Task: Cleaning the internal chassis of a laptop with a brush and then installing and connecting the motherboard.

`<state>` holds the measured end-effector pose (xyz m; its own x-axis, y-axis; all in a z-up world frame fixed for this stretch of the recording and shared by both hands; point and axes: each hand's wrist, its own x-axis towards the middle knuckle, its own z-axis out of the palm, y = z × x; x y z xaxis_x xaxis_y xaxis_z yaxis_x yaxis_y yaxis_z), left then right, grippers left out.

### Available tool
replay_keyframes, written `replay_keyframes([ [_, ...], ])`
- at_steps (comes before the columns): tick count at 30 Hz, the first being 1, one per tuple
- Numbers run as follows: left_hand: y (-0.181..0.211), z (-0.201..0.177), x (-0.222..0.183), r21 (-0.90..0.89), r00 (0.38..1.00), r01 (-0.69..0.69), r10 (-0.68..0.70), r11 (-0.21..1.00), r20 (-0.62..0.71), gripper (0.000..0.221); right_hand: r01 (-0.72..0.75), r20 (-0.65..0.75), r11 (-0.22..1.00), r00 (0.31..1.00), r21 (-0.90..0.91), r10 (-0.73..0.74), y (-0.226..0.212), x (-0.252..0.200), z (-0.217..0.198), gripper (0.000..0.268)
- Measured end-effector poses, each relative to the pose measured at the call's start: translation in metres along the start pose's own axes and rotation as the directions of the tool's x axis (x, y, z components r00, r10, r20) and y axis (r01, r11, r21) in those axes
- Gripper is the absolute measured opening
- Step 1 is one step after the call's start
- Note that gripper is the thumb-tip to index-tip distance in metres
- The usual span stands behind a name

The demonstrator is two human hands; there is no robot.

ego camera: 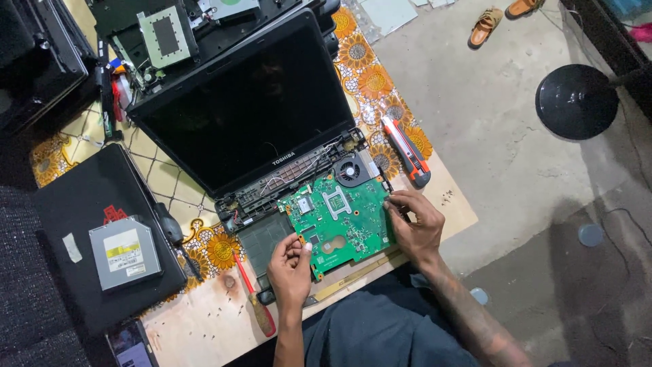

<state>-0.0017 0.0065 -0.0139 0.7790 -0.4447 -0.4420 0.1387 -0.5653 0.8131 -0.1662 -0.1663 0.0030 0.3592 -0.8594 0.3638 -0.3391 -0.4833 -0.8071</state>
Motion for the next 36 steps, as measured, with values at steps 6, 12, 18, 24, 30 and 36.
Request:
replay_keyframes([
  [6, -0.008, 0.000, 0.000, -0.008, 0.999, -0.039, 0.039, 0.999, 0.003, 0.039, 0.088, -0.055, 0.996, 0.995, -0.001, -0.088, 0.001, -0.004, 0.003, 0.009],
  [12, -0.014, 0.002, 0.003, -0.083, 0.988, -0.154, 0.150, 0.985, -0.047, 0.037, 0.042, -0.152, 0.999, 0.987, -0.022, -0.045, 0.000, -0.002, 0.006, 0.007],
  [18, -0.012, 0.004, 0.005, -0.080, 0.978, -0.197, 0.191, 0.977, -0.081, 0.036, 0.127, -0.154, 0.991, 0.979, -0.049, -0.133, 0.005, 0.002, 0.012, 0.006],
  [24, -0.003, 0.004, 0.002, -0.052, 0.974, -0.221, 0.217, 0.974, -0.066, 0.037, 0.138, -0.162, 0.989, 0.976, -0.047, -0.144, 0.006, 0.003, 0.014, 0.007],
  [30, -0.009, 0.005, 0.002, -0.059, 0.972, -0.228, 0.223, 0.972, -0.077, 0.038, 0.147, -0.183, 0.988, 0.971, -0.054, -0.154, 0.014, 0.004, 0.018, 0.008],
  [36, -0.013, 0.006, 0.003, -0.048, 0.976, -0.213, 0.210, 0.976, -0.063, 0.040, 0.121, -0.194, 0.993, 0.974, 0.000, -0.118, 0.013, 0.001, 0.016, 0.008],
])
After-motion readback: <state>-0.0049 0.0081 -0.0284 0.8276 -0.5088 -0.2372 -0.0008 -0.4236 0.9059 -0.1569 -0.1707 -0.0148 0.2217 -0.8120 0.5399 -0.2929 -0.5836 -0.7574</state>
